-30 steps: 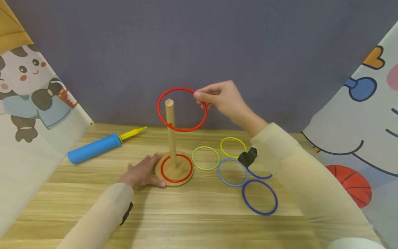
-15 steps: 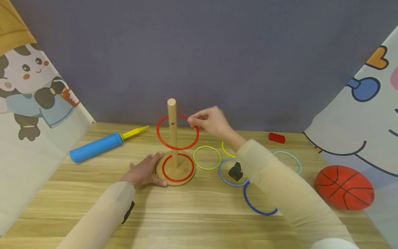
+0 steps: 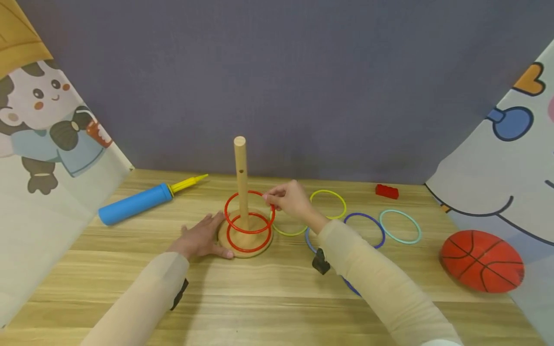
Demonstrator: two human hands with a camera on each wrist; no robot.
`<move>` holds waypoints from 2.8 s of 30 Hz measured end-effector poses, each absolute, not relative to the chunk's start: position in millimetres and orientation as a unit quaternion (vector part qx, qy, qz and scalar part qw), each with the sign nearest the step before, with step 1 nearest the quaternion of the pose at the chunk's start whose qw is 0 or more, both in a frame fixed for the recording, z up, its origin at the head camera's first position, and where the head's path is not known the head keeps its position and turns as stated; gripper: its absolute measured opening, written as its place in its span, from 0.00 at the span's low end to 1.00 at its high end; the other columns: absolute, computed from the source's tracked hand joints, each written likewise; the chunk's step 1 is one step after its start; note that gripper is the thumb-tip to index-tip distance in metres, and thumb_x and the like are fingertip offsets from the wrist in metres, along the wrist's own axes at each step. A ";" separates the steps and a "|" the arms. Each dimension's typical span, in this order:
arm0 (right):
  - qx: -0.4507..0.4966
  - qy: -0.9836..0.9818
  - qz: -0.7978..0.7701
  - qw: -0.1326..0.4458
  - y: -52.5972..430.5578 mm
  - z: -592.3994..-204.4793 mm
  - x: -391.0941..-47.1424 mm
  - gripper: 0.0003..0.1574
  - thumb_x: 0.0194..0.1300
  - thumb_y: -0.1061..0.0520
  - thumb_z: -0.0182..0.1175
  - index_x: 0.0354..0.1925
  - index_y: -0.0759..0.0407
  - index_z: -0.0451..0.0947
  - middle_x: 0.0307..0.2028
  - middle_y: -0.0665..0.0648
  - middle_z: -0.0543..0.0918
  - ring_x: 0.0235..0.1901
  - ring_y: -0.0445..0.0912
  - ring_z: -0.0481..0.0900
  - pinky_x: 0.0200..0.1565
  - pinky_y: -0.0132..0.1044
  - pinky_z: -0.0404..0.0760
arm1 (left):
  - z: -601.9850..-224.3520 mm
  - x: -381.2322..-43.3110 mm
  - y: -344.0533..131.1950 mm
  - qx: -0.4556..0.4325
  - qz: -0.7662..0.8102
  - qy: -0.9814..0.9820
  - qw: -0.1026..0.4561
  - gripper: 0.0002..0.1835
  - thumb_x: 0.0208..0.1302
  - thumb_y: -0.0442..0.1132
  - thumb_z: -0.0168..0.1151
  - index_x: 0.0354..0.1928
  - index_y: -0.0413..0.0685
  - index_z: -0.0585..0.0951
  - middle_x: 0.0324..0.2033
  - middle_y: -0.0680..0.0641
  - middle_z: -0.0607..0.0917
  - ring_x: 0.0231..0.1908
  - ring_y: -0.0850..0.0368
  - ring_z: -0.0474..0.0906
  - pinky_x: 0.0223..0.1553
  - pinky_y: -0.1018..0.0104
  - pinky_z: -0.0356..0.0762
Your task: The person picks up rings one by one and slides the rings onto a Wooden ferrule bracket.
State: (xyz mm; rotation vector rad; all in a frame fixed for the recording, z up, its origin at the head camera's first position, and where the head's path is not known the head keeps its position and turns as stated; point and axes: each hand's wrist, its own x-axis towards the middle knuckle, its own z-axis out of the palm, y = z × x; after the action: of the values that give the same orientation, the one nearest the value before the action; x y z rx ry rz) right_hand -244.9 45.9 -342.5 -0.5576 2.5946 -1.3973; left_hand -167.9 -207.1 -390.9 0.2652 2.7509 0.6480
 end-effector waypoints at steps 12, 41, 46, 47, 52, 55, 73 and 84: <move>-0.188 0.878 -0.437 0.051 43.9 -379.6 -240.1 0.08 0.66 0.59 0.70 0.39 0.64 0.90 0.30 0.56 0.90 0.28 0.42 0.86 0.32 0.33 0.84 | -386.6 -164.3 -204.7 0.089 0.230 0.957 0.150 0.64 0.45 0.61 0.81 0.79 0.47 0.55 0.78 0.35 0.52 0.76 0.30 0.46 0.59 0.12 0.39; -0.225 0.910 -0.348 -0.034 38.7 -404.9 -236.5 0.05 0.65 0.56 0.70 0.36 0.57 0.90 0.27 0.52 0.88 0.30 0.43 0.85 0.34 0.34 0.81 | -387.5 -167.4 -201.9 0.091 0.215 0.959 0.159 0.66 0.46 0.64 0.79 0.80 0.48 0.52 0.79 0.35 0.51 0.76 0.29 0.45 0.58 0.12 0.40; -0.209 0.893 -0.398 0.009 42.2 -402.3 -235.0 0.06 0.65 0.56 0.71 0.38 0.58 0.90 0.32 0.52 0.89 0.34 0.44 0.85 0.37 0.35 0.82 | -388.0 -167.5 -202.5 0.091 0.222 0.958 0.158 0.66 0.45 0.65 0.79 0.80 0.49 0.53 0.79 0.35 0.51 0.76 0.29 0.45 0.59 0.12 0.40; -0.208 0.891 -0.403 0.016 43.2 -401.3 -234.7 0.07 0.65 0.56 0.71 0.39 0.58 0.90 0.32 0.52 0.89 0.34 0.44 0.85 0.38 0.35 0.82 | -388.6 -167.7 -202.6 0.091 0.225 0.957 0.158 0.66 0.45 0.65 0.79 0.80 0.49 0.53 0.79 0.35 0.51 0.76 0.29 0.45 0.59 0.12 0.39; -0.218 0.882 -0.417 0.035 49.9 -395.1 -235.7 0.08 0.65 0.56 0.71 0.41 0.59 0.89 0.32 0.51 0.87 0.32 0.41 0.82 0.38 0.34 0.81 | -393.6 -170.0 -206.2 0.090 0.232 0.955 0.160 0.67 0.44 0.67 0.78 0.80 0.50 0.52 0.79 0.36 0.51 0.77 0.30 0.42 0.60 0.13 0.37; -0.237 0.870 -0.431 0.040 57.2 -390.0 -235.6 0.09 0.65 0.57 0.71 0.43 0.60 0.89 0.33 0.51 0.87 0.33 0.41 0.82 0.38 0.35 0.81 | -395.6 -170.9 -207.5 0.089 0.234 0.956 0.155 0.67 0.43 0.67 0.79 0.80 0.49 0.54 0.79 0.36 0.52 0.77 0.31 0.43 0.60 0.13 0.36; -0.296 0.837 -0.457 0.050 120.5 -355.4 -220.8 0.14 0.62 0.60 0.72 0.46 0.64 0.87 0.33 0.51 0.87 0.36 0.43 0.82 0.41 0.38 0.82 | -395.0 -169.4 -208.9 0.095 0.228 0.957 0.151 0.67 0.44 0.67 0.78 0.80 0.47 0.53 0.78 0.33 0.52 0.76 0.29 0.43 0.59 0.12 0.36; -0.250 0.867 -0.428 0.047 178.1 -351.1 -203.4 0.16 0.65 0.52 0.71 0.50 0.56 0.87 0.37 0.49 0.87 0.40 0.44 0.82 0.44 0.39 0.82 | -397.1 -167.1 -207.2 0.110 0.207 0.963 0.131 0.66 0.43 0.66 0.77 0.80 0.51 0.54 0.78 0.34 0.54 0.75 0.28 0.49 0.55 0.10 0.44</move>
State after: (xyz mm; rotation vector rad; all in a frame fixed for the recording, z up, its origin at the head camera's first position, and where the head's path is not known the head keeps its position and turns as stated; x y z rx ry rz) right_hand -203.4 178.1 -351.1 -0.7630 2.6468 -1.3058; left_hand -167.1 -207.2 -397.1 0.3206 2.7973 0.6011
